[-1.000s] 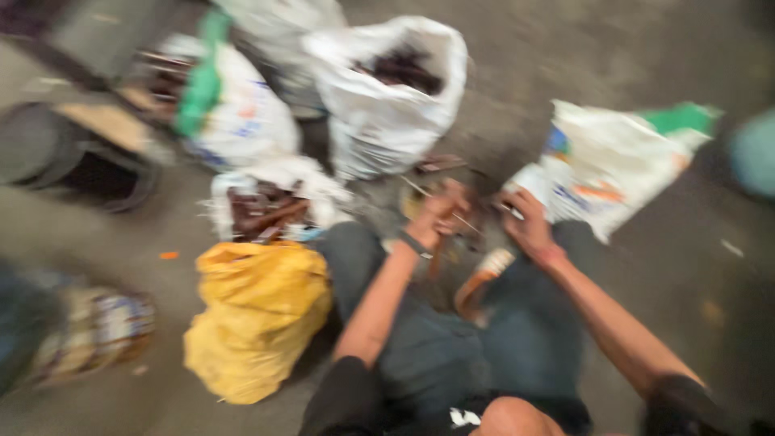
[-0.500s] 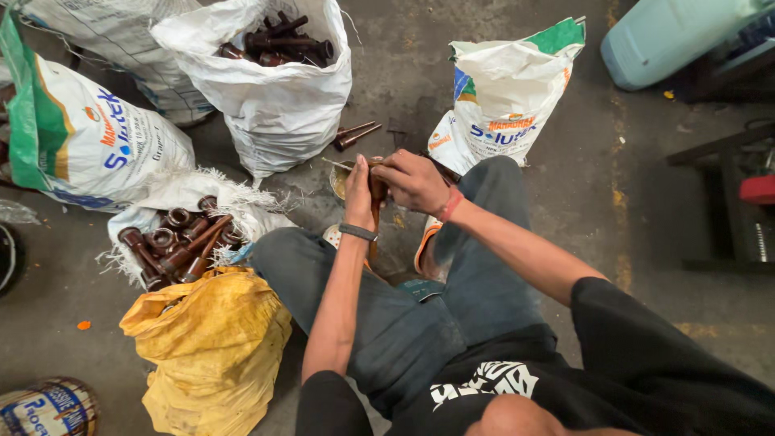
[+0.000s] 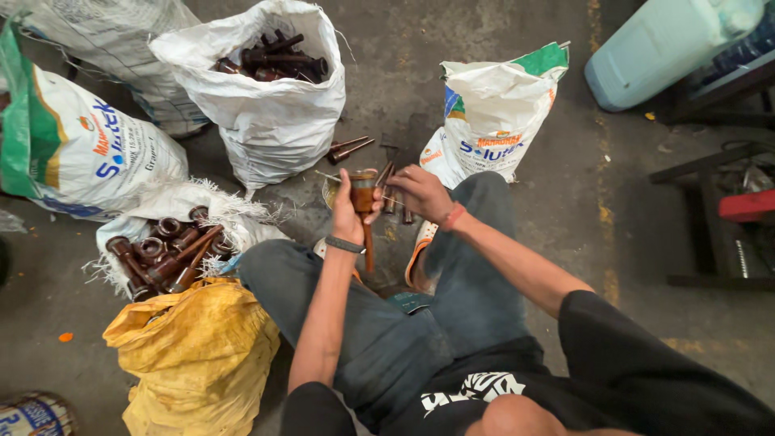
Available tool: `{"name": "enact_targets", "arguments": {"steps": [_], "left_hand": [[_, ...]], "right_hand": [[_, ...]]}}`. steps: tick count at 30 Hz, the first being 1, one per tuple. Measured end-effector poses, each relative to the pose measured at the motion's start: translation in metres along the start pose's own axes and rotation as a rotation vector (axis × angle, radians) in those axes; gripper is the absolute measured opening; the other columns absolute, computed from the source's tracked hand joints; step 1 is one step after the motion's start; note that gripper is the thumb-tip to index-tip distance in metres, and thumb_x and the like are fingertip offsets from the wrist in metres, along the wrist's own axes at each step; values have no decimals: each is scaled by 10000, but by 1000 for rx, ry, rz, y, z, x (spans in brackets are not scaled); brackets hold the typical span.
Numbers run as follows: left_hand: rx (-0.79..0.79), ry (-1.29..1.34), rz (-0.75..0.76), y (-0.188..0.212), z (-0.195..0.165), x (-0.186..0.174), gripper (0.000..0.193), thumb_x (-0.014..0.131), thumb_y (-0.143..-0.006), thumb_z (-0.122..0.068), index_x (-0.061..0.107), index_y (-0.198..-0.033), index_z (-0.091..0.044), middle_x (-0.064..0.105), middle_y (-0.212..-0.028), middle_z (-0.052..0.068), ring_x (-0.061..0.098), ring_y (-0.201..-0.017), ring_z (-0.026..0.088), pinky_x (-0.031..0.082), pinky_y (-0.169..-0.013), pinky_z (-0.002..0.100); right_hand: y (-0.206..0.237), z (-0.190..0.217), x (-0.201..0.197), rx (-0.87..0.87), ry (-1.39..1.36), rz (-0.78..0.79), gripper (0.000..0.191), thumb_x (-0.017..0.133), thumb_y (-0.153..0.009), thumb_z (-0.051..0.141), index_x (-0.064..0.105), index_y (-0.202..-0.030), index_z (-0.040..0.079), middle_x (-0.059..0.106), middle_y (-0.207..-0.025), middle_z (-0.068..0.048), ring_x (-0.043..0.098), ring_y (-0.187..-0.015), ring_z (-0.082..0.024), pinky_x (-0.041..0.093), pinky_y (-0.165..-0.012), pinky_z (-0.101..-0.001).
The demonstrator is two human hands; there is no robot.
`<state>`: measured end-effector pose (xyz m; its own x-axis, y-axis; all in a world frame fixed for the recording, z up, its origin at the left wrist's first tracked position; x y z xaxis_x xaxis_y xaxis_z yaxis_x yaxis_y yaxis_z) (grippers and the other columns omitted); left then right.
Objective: The person sits on the floor and repeatedly picks up copper-colored metal tubes and small metal rings. They dip a small brush into a container of liquid and apply it to the parts, then fit the rings onto the tubes and place the assembled pieces into a white sack.
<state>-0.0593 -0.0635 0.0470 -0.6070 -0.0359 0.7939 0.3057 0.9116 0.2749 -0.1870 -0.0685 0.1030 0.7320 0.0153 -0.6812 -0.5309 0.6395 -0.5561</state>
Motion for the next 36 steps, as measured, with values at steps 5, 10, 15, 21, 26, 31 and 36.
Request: {"name": "enact_targets", "arguments": {"steps": [5, 10, 15, 21, 26, 31, 36], "left_hand": [[93, -93, 10, 4, -12, 6, 429, 357, -795, -479, 472, -743, -70, 502, -593, 33, 473, -441, 97, 289, -299, 172], [134, -167, -129, 3, -4, 10, 188, 461, -763, -349, 464, -764, -161, 498, -612, -42, 467, -449, 70, 281, -299, 178], [150, -131, -67, -1, 0, 11, 280, 474, -798, -387, 505, -749, -113, 496, -585, -9, 477, -468, 87, 331, -358, 202], [53, -29, -50, 4, -3, 9, 389, 402, -796, -451, 518, -765, -81, 523, -609, 14, 496, -486, 114, 318, -350, 202], [146, -1, 29, 11, -32, 10, 513, 338, -759, -509, 536, -807, -38, 528, -591, 39, 509, -481, 125, 341, -354, 203], [131, -90, -124, 9, -25, -11, 430, 374, -749, -515, 460, -872, -111, 516, -588, 36, 497, -452, 117, 353, -343, 207], [257, -320, -301, -3, -13, -34, 348, 439, -770, -434, 408, -803, -89, 489, -570, 38, 460, -430, 125, 303, -325, 226]], "right_hand": [[3, 5, -2, 149, -196, -126, 289, 535, -649, -78, 532, -915, 34, 529, -805, -87, 542, -709, -224, 438, -606, -289], [-26, 29, -8, -74, -142, -76, 295, 565, -645, -38, 517, -926, 38, 520, -820, -94, 519, -744, -245, 438, -634, -312], [-35, 44, -21, -236, 20, 7, 369, 592, -575, 15, 511, -934, -7, 520, -829, -120, 486, -680, -264, 416, -572, -341], [-24, 34, -13, -204, 4, -86, 325, 586, -596, 1, 524, -915, 9, 512, -813, -90, 500, -665, -246, 420, -551, -324], [-6, -7, 15, 332, -195, -206, 185, 550, -684, -17, 564, -867, 4, 569, -748, -81, 549, -663, -172, 441, -571, -262], [15, -36, 47, 765, -670, -249, 165, 541, -753, 61, 560, -895, -20, 569, -712, -26, 503, -622, -55, 416, -541, -183], [7, -26, 73, 898, -914, -254, 148, 528, -751, 68, 551, -857, -31, 568, -665, -35, 518, -547, -64, 407, -495, -174]]}}
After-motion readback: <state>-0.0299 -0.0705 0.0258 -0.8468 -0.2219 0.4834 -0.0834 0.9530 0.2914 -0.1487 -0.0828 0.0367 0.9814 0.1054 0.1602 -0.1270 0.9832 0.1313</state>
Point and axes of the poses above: each hand's wrist, its own y-axis away from the middle knuckle, its own x-axis out of the palm, z = x × y, the point moved 4 cm from there along -y, towards the middle knuckle
